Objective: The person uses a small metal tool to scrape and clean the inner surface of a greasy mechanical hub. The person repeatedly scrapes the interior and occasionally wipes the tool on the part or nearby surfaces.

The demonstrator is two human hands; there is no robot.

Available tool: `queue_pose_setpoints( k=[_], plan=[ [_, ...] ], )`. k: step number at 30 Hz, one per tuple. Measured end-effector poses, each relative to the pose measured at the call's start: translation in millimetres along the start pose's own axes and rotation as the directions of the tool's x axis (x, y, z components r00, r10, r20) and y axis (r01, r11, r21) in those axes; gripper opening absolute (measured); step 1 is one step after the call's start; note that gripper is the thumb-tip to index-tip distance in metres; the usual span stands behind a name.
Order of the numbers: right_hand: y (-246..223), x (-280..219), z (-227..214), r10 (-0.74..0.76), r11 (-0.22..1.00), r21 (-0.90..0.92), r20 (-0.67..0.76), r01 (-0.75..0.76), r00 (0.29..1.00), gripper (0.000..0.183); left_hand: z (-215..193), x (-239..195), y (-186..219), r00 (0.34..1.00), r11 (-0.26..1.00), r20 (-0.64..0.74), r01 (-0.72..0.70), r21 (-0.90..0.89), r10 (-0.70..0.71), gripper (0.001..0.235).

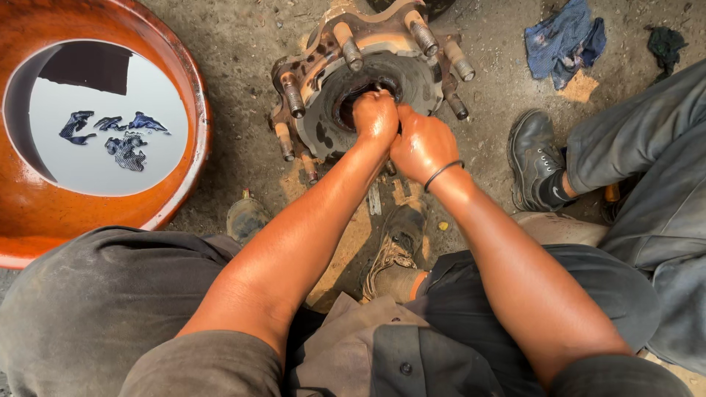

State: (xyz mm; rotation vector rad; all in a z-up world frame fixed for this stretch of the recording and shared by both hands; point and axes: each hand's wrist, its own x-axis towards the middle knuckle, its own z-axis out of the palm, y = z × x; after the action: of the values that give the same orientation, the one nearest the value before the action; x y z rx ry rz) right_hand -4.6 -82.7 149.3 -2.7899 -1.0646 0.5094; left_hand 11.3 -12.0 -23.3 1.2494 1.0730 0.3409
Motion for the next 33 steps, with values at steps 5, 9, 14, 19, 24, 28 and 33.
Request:
queue_pose_setpoints(
  k=[5,9,14,19,24,28,33],
  plan=[
    [-9,2,4,-0.013,0.999,0.046,-0.061,0.016,0.998,0.035,-22,11,17,0.856,0.777,0.408,0.481,-0.406,-0.318,0.018],
    [-8,-2,5,0.038,0.999,0.038,-0.026,-0.037,0.999,0.035,-9,3,18,0.979,0.988,0.186,0.106,-0.113,-0.083,0.024],
    [-9,8,-6,-0.102,0.994,0.036,0.02,0.101,0.995,0.032,-12,18,15,0.941,0.914,0.045,0.335,-0.228,-0.334,0.022],
    [-20,-2,0,0.052,0.998,0.043,-0.01,-0.052,0.999,0.031,-12,24,7,0.923,0.891,0.343,0.296,-0.345,-0.174,0.018],
    [-17,3,-8,-0.078,0.993,0.085,0.014,0.077,0.997,0.029,-15,9,11,0.978,0.945,-0.016,0.195,-0.264,-0.206,0.027],
    [-9,6,-9,-0.112,0.986,0.129,0.04,0.106,0.993,0.031,-18,13,9,0.971,0.898,0.021,0.228,-0.377,-0.237,0.024],
    [-10,-3,13,0.004,0.999,0.051,0.03,-0.005,1.0,0.03,-12,18,-18,0.916,0.853,0.335,0.348,-0.39,-0.22,0.021]
  ],
)
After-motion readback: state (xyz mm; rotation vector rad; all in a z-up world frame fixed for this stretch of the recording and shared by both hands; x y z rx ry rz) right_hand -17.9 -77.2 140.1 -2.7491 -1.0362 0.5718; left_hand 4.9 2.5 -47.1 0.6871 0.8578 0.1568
